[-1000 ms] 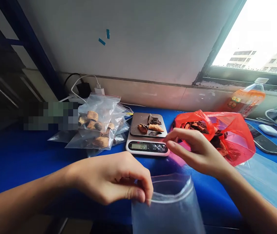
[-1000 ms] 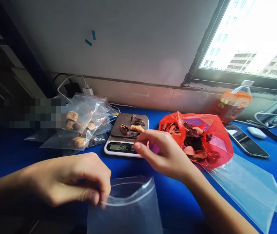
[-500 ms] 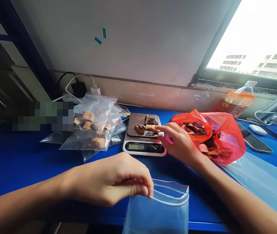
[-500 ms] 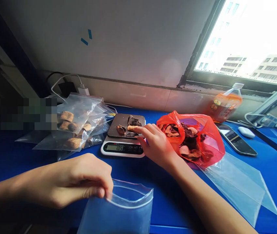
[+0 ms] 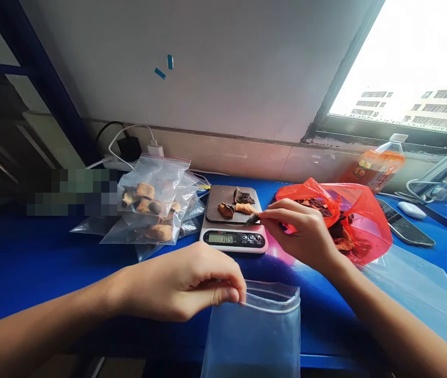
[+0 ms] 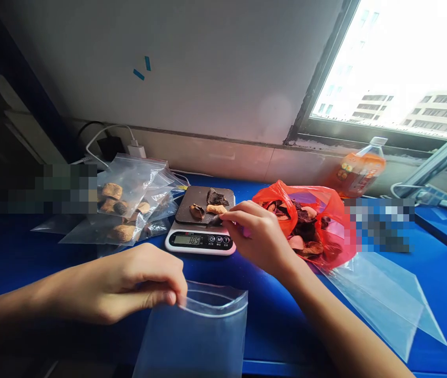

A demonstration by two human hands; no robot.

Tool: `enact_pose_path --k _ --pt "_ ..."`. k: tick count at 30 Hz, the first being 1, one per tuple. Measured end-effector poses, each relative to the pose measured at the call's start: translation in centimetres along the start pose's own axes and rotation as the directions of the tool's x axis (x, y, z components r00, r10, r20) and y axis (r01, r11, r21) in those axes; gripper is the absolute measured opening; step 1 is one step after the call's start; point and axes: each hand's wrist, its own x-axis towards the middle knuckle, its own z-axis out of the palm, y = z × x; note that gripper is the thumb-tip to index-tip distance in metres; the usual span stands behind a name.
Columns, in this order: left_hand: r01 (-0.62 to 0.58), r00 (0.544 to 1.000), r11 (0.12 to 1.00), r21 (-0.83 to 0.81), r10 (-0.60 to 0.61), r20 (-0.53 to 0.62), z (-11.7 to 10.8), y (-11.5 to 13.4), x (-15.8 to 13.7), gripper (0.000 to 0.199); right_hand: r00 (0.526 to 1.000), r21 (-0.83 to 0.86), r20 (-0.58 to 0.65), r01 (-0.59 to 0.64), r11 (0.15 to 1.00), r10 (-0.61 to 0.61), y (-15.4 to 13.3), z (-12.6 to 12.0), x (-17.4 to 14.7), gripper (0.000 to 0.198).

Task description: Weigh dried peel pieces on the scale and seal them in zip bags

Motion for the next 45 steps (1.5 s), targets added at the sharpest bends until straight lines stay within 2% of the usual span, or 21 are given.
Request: enact_pose_path --k 4,8,16,18,20,23,25,29,31,35,37,40,45 --pt "0.007 0.996 0.999 0.050 -0.002 -0.092 -0.6 -0.1 -0.1 0.014 0.978 0.233 0.207 -0.030 0.972 -0.020 -2.7 -3.0 0.4 0.012" --pt "-0.005 0.992 0.999 0.045 0.011 -0.130 -0.7 -0.2 0.0 0.012 0.917 0.402 0.396 -0.116 0.908 -0.059 -3.4 -3.5 0.5 0.014" --pt "-0.031 0.993 0.999 0.033 0.035 -0.113 -0.5 -0.4 0.1 0.011 0.899 0.586 0.427 -0.355 0.728 0.095 -2.6 -2.0 0.1 0.010" --pt "-0.038 0.994 0.999 0.037 0.042 -0.104 -0.5 -0.4 0.1 0.011 0.904 0.562 0.409 -0.355 0.747 0.121 -3.0 -2.0 0.1 0.009" --pt "-0.029 0.995 0.998 0.050 0.034 -0.097 -0.6 -0.3 0.0 0.012 0.926 0.491 0.362 -0.290 0.821 0.110 -3.3 -2.1 0.2 0.011" --pt "0.021 0.994 0.997 0.073 -0.014 -0.106 -0.6 -0.4 -0.1 0.012 0.950 0.346 0.310 -0.138 0.928 0.026 -3.5 -2.7 0.3 0.014" --pt "0.050 0.993 0.995 0.083 -0.041 -0.107 -0.7 -0.5 -0.1 0.012 0.945 0.291 0.325 -0.071 0.954 -0.029 -3.7 -3.2 0.3 0.014" --pt "0.021 0.997 0.993 0.119 -0.011 -0.081 -0.6 -0.7 0.0 0.011 0.920 0.317 0.384 -0.055 0.947 -0.075 -4.2 -3.4 0.0 0.011" --pt "-0.019 0.998 0.990 0.140 0.027 -0.058 -0.4 -0.8 0.1 0.011 0.941 0.313 0.335 -0.068 0.947 -0.043 -3.8 -2.5 -0.1 0.015" --pt "-0.088 0.996 0.987 0.133 0.090 -0.012 0.4 -0.7 0.2 0.011 0.986 0.066 0.162 -0.055 0.996 0.044 -1.0 0.2 -0.4 0.029" --pt "-0.113 0.994 0.985 0.131 0.113 0.008 0.7 -0.7 0.2 0.012 0.983 -0.038 0.185 -0.010 0.999 0.017 0.5 1.2 -0.6 0.038" --pt "-0.121 0.993 0.983 0.136 0.118 0.029 1.0 -0.8 0.2 0.012 0.967 -0.073 0.252 0.059 0.996 -0.039 1.8 1.8 -0.8 0.042" --pt "-0.117 0.993 0.983 0.142 0.115 0.026 0.8 -1.0 0.2 0.012 0.978 -0.124 0.209 0.015 0.992 0.011 1.8 1.9 -0.8 0.033"
